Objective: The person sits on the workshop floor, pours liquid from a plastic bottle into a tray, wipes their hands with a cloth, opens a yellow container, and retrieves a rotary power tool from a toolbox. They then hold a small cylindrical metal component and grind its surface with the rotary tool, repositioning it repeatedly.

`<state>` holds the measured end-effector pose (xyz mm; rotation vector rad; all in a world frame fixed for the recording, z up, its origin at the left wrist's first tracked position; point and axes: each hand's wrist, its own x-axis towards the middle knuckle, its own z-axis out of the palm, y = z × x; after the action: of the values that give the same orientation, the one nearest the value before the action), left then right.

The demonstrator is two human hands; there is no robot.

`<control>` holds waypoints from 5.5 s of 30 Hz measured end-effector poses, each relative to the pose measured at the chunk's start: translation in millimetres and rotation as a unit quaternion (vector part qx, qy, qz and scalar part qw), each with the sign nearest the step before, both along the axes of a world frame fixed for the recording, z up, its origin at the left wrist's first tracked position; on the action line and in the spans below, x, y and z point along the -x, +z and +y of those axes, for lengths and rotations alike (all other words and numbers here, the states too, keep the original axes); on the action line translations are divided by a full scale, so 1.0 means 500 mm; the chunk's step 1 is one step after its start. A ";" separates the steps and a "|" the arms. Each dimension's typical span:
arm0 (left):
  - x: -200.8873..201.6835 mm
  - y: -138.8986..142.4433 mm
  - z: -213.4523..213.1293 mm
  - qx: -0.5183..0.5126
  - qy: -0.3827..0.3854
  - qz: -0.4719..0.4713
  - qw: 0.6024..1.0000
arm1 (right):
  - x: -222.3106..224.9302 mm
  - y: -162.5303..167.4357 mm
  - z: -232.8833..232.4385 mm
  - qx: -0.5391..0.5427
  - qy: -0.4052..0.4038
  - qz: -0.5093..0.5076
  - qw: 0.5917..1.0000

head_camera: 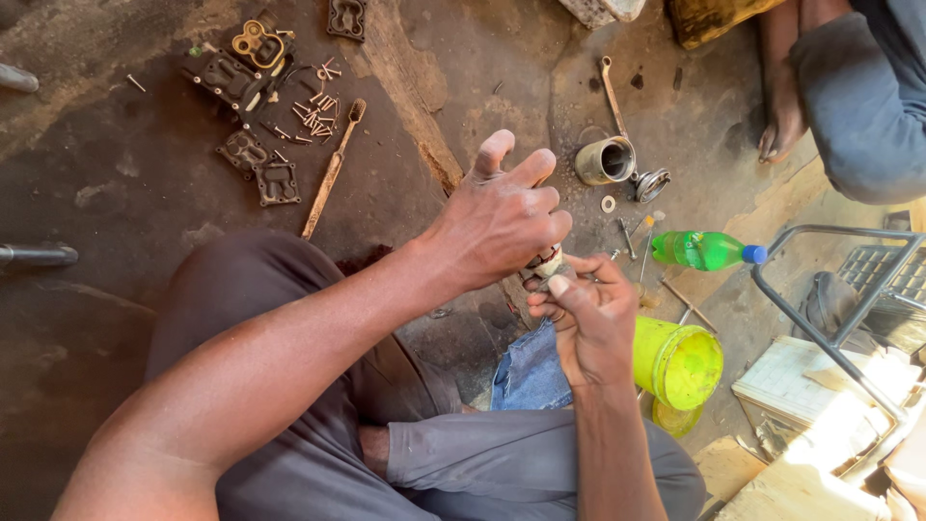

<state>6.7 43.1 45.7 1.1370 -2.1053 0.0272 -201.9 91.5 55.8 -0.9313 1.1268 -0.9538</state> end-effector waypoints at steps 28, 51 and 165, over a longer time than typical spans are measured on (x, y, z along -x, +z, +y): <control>0.002 -0.004 -0.005 0.029 -0.007 0.018 0.999 | -0.028 0.003 0.006 -0.035 -0.067 -0.051 0.996; 0.028 -0.015 -0.001 0.031 0.002 0.078 0.996 | 0.009 -0.003 -0.006 -0.150 -0.075 -0.151 0.974; 0.003 0.050 0.024 0.087 0.035 0.028 0.995 | -0.039 0.044 0.024 -0.080 -0.091 -0.151 0.981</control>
<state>5.3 55.1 70.5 1.0941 -1.9723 0.2056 -182.3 103.6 77.9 -0.5371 1.0226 -1.0945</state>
